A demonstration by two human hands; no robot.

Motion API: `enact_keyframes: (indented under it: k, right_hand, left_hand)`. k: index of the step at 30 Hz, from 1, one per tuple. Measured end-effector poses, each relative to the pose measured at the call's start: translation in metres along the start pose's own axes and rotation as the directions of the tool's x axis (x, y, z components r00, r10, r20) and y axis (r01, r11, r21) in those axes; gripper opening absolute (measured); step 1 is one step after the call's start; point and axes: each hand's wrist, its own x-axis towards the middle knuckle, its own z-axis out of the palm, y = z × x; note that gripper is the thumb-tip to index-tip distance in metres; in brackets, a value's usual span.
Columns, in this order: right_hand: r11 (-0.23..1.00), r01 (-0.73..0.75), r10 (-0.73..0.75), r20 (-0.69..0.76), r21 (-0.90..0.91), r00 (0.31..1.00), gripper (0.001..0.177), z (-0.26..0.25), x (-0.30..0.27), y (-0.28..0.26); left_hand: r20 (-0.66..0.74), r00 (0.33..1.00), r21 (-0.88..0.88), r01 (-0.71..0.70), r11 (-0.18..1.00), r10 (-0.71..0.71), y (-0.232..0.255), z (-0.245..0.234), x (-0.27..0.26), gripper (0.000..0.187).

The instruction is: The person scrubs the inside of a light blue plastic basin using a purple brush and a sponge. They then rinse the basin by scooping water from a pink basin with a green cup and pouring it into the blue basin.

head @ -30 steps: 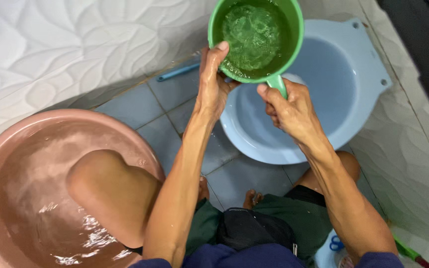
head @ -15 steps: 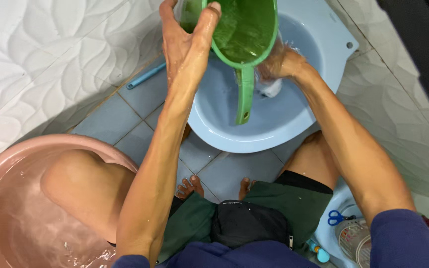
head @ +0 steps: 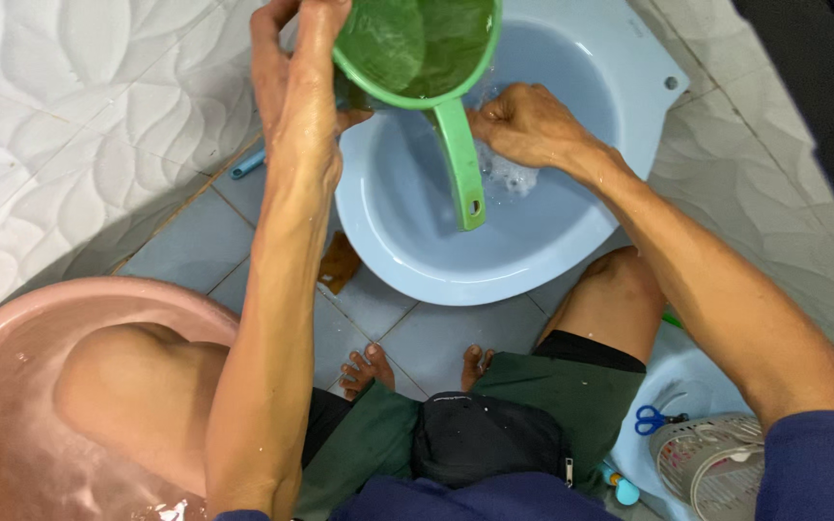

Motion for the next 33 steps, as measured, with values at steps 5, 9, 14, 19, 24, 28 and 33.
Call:
enact_keyframes:
  k: [5, 9, 14, 19, 24, 28, 33]
  right_hand:
    - [0.946, 0.312, -0.287, -0.222, 0.089, 0.932, 0.032, -0.006, 0.021, -0.064]
    - [0.88, 0.431, -0.475, -0.349, -0.201, 0.808, 0.017, 0.019, 0.062, -0.114]
    - [0.899, 0.214, -0.193, 0.091, -0.382, 0.977, 0.025, 0.107, 0.147, -0.175]
    - [0.927, 0.125, -0.033, 0.255, -0.353, 0.966, 0.036, 0.223, 0.22, -0.191]
    - [0.958, 0.21, -0.169, 0.207, -0.194, 0.964, 0.046, 0.307, 0.252, -0.185]
    - [0.981, 0.078, -0.042, 0.198, -0.177, 0.979, 0.077, 0.317, 0.242, -0.195]
    - [0.989, 0.039, -0.008, 0.215, -0.142, 0.977, 0.072, 0.32, 0.234, -0.18]
  left_hand:
    - [-0.137, 0.99, -0.031, 0.038, 0.999, -0.042, 0.011, -0.051, -0.012, 0.096]
    - [-0.317, 0.947, -0.012, 0.056, 0.998, -0.057, 0.01, -0.1, -0.031, 0.096]
    - [-0.562, 0.815, -0.082, 0.113, 0.99, -0.139, -0.009, -0.153, -0.057, 0.091]
    - [-0.694, 0.683, -0.191, 0.131, 0.973, -0.228, -0.035, -0.191, -0.073, 0.088]
    - [-0.765, 0.565, -0.252, 0.181, 0.951, -0.31, -0.054, -0.213, -0.082, 0.084]
    - [-0.766, 0.557, -0.309, 0.12, 0.943, -0.322, -0.068, -0.221, -0.089, 0.084]
    - [-0.763, 0.558, -0.332, 0.097, 0.938, -0.327, -0.073, -0.224, -0.09, 0.084]
